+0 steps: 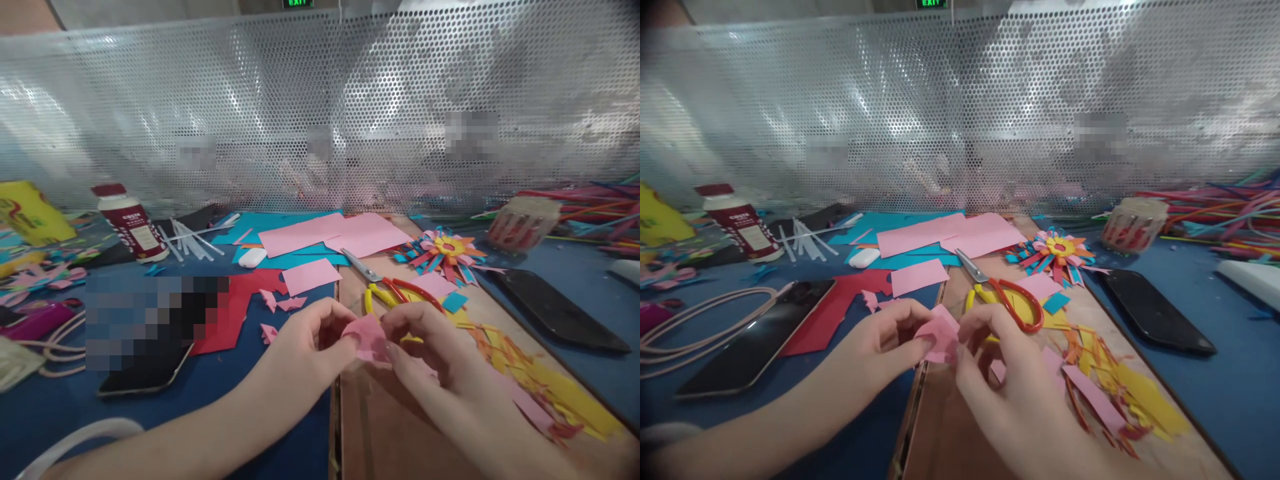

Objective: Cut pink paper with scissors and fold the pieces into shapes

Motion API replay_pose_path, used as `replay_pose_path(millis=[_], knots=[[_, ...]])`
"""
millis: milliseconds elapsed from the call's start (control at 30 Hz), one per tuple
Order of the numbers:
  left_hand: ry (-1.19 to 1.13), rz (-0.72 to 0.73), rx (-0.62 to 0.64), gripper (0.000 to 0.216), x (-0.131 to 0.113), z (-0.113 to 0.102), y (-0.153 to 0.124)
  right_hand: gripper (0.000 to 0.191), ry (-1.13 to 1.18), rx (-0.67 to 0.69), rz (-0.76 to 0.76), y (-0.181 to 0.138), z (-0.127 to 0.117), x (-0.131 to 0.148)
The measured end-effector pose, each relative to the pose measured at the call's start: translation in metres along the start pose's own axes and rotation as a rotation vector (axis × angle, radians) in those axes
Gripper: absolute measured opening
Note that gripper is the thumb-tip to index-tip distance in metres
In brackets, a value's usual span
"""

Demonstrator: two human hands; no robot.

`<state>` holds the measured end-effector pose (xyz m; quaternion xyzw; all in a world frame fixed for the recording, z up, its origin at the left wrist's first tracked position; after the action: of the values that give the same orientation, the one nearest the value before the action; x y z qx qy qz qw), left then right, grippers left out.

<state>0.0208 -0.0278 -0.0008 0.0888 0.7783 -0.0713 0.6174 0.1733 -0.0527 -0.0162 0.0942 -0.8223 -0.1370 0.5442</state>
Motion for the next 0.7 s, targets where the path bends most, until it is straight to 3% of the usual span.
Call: replay_pose_path(millis=[267,433,567,700], knots=[[0.061,0.038,-0.004,0.013,0.0025,-0.0006,-0.0016,0.005,-0.308,-0.072,-0.343,-0.0007,-0.0007,0.0008],[0.022,0.038,0.008,0.016,0.0052,0.0009,-0.0008,0.018,-0.434,-0.098,-0.541,-0.0004,-0.004,0.0037],[0.014,0.049,0.01,0.016,0.0076,0.001,-0.0008,0.031,-0.487,-0.07,-0.631,-0.0001,-0.0038,0.0058],[0.013,0.047,0.013,0.015,0.0083,0.0011,-0.0003,0.032,-0.518,-0.14,-0.615,-0.0013,-0.0027,0.0043]])
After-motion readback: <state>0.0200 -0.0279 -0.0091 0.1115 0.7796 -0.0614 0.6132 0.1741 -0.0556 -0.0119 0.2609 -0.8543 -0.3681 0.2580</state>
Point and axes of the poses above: each hand's wrist, its own y-axis towards the middle knuckle, its own z-axis out of the palm, x = y × z, the point moved 2 cm from there along y, towards the middle knuckle, and after that the axes turned 8 degrees about -x, right-handed, at the moved point
